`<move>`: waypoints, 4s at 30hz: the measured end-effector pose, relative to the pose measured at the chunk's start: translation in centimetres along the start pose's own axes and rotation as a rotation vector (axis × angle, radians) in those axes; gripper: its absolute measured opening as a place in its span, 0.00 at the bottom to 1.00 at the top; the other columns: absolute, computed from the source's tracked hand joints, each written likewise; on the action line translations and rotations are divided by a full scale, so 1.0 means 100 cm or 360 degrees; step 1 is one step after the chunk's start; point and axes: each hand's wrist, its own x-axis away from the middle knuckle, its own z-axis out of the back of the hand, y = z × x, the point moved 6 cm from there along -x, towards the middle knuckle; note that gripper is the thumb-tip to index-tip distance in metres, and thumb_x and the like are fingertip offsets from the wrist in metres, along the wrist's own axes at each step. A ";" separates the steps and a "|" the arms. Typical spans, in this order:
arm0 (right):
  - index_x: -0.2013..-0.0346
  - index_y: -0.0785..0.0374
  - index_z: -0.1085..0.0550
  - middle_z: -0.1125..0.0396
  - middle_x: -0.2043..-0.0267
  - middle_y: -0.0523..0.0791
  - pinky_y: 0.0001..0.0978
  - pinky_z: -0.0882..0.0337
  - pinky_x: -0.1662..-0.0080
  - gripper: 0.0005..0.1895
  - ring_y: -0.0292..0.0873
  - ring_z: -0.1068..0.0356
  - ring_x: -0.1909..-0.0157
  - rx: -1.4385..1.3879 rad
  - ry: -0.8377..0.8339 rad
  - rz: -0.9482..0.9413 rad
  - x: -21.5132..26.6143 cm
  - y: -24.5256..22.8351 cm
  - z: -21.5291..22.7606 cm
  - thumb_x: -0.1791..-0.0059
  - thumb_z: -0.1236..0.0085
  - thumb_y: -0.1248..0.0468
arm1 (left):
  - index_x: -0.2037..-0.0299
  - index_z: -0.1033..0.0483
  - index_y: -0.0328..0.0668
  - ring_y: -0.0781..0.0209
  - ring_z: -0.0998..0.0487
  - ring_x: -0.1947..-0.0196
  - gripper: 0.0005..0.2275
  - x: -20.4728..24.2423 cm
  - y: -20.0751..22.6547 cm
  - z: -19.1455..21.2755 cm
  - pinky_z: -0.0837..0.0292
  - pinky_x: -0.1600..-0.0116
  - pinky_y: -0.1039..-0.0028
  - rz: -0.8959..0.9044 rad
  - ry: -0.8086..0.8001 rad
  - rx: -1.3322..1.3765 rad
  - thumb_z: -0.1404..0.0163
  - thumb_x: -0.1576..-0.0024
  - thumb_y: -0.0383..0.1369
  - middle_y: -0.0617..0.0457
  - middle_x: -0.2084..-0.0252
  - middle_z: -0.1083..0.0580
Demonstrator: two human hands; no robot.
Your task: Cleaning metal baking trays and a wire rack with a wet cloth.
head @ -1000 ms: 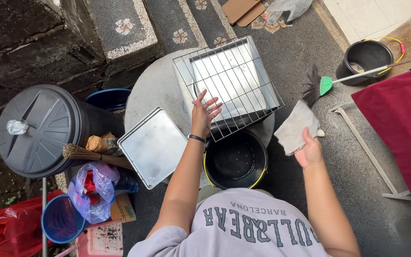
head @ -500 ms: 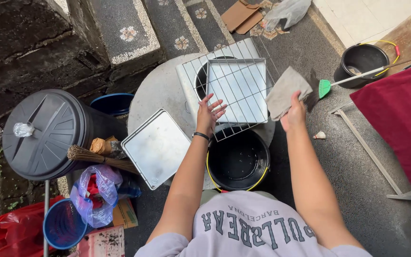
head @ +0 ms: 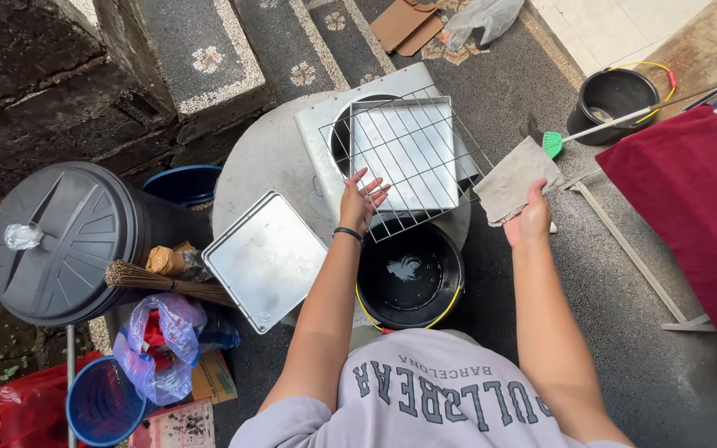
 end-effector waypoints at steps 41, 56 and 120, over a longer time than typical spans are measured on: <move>0.41 0.67 0.29 0.32 0.39 0.55 0.53 0.34 0.35 0.16 0.54 0.32 0.37 0.0593 -0.0233 0.0932 0.055 -0.085 -0.237 0.40 0.62 0.68 | 0.43 0.33 0.30 0.52 0.21 0.44 0.30 0.249 0.095 -0.102 0.23 0.39 0.63 -0.0648 -0.0847 -0.0830 0.65 0.34 0.56 0.43 0.45 0.25; 0.36 0.61 0.33 0.32 0.36 0.49 0.51 0.42 0.25 0.16 0.53 0.34 0.30 0.1535 -0.0431 0.2018 0.076 -0.103 -0.270 0.39 0.54 0.63 | 0.48 0.33 0.30 0.56 0.21 0.48 0.28 0.285 0.102 -0.110 0.22 0.42 0.65 -0.0937 -0.0950 -0.0889 0.65 0.33 0.55 0.41 0.44 0.26; 0.27 0.75 0.46 0.61 0.22 0.65 0.52 0.51 0.26 0.37 0.68 0.62 0.20 0.1654 -0.0645 0.1484 0.213 0.010 -0.329 0.50 0.47 0.74 | 0.22 0.53 0.31 0.37 0.25 0.38 0.34 0.291 0.194 -0.074 0.24 0.37 0.48 -0.1358 -0.0387 -0.0447 0.62 0.29 0.51 0.35 0.45 0.28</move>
